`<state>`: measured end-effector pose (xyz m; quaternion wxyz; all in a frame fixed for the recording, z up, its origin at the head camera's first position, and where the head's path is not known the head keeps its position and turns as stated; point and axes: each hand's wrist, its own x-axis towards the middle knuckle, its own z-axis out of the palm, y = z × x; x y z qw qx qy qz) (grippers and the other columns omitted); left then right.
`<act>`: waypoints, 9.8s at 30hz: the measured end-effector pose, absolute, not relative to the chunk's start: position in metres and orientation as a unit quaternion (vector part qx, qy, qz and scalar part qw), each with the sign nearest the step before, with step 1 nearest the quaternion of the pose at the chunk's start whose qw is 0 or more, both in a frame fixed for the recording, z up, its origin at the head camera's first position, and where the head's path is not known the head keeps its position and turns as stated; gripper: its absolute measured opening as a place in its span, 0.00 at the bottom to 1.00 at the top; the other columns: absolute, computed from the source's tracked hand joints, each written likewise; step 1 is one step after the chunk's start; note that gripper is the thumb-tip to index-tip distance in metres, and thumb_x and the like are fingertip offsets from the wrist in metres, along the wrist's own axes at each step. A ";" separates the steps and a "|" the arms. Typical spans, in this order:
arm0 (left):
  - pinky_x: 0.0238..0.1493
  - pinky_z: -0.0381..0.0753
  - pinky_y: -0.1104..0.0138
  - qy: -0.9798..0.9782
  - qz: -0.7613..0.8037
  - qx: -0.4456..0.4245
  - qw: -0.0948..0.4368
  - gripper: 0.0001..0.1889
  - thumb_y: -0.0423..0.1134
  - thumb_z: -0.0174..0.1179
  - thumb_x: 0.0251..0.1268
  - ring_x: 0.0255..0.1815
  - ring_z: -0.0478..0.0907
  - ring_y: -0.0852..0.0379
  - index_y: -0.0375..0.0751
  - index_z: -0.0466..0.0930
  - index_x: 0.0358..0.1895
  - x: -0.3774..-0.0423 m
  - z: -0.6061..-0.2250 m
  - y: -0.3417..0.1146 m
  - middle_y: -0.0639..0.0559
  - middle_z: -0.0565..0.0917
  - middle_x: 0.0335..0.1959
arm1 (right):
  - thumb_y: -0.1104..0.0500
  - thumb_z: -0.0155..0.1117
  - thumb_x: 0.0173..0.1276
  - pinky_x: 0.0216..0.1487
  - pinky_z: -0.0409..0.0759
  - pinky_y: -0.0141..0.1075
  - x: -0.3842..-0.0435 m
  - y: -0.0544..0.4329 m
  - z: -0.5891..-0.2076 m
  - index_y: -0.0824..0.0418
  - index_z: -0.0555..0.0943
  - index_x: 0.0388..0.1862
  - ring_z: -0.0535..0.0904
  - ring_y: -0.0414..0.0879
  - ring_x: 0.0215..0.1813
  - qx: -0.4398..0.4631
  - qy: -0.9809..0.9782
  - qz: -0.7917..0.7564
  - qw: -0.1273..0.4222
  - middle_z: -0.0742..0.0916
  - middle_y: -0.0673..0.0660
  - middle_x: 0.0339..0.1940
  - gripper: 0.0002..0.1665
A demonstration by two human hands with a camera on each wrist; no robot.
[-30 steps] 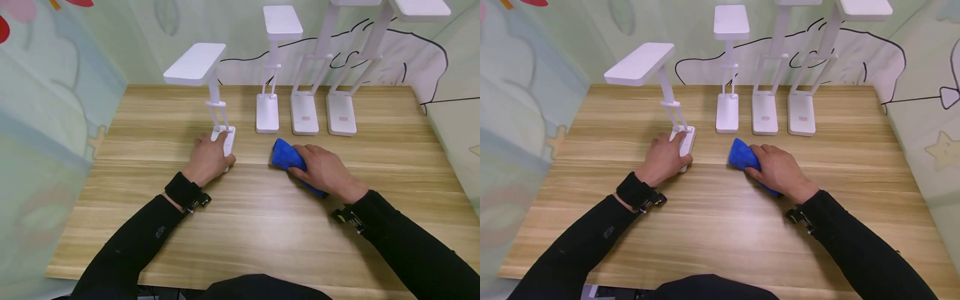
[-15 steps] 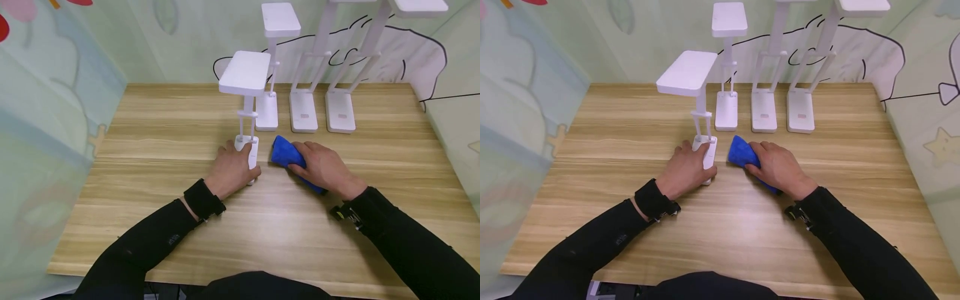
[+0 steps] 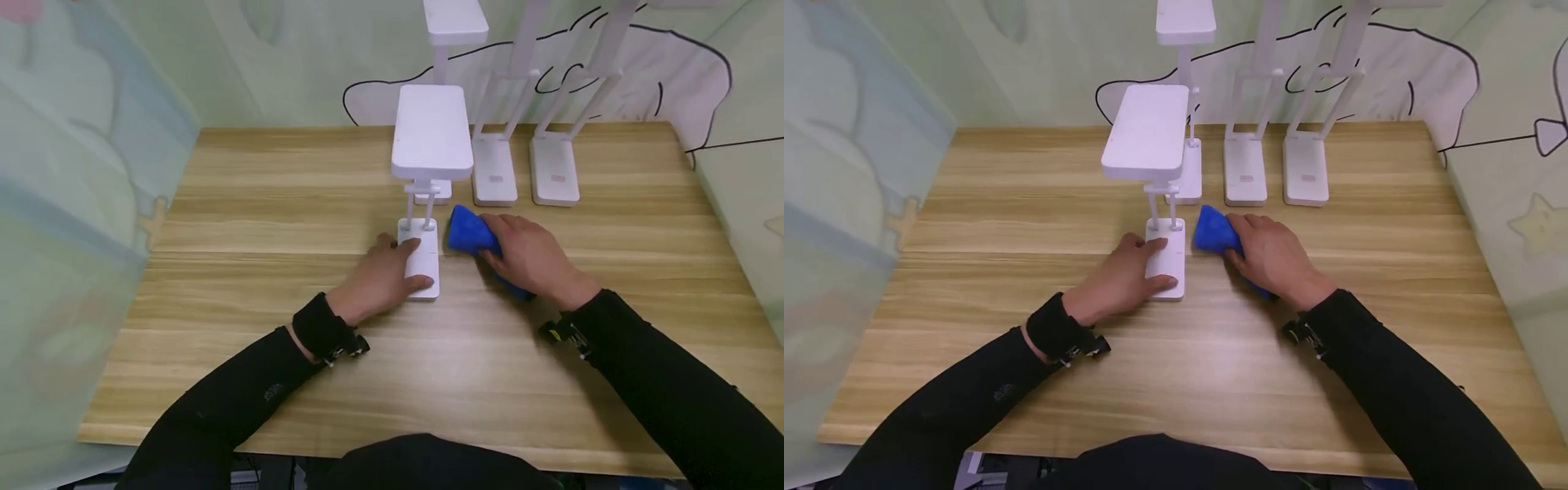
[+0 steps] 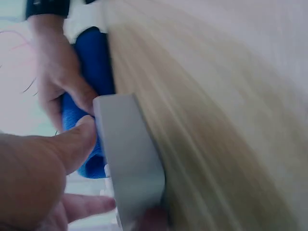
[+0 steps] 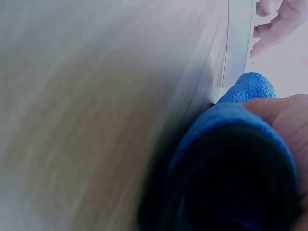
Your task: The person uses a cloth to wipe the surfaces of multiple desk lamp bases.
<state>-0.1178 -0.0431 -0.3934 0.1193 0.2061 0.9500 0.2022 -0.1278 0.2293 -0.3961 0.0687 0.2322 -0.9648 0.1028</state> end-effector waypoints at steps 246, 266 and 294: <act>0.70 0.72 0.59 0.883 0.359 0.201 0.228 0.26 0.46 0.65 0.66 0.70 0.73 0.52 0.47 0.73 0.65 -0.214 -0.382 -0.061 0.47 0.77 0.68 | 0.50 0.67 0.68 0.43 0.81 0.43 -0.077 0.176 -0.393 0.46 0.80 0.62 0.79 0.50 0.43 0.421 -0.903 0.020 0.080 0.81 0.57 0.46 0.23; 0.70 0.71 0.58 0.884 0.358 0.184 0.238 0.26 0.44 0.65 0.67 0.71 0.71 0.52 0.46 0.72 0.66 -0.215 -0.381 -0.083 0.46 0.76 0.69 | 0.56 0.57 0.71 0.30 0.81 0.41 -0.085 0.096 -0.395 0.57 0.76 0.46 0.81 0.50 0.34 0.376 -0.915 -0.036 0.140 0.81 0.55 0.38 0.08; 0.71 0.70 0.58 0.888 0.356 0.193 0.217 0.25 0.45 0.62 0.69 0.71 0.71 0.51 0.47 0.71 0.67 -0.209 -0.384 -0.079 0.47 0.75 0.70 | 0.53 0.70 0.65 0.34 0.82 0.41 -0.080 0.148 -0.393 0.57 0.76 0.46 0.82 0.47 0.35 0.307 -0.945 0.106 0.046 0.81 0.54 0.39 0.16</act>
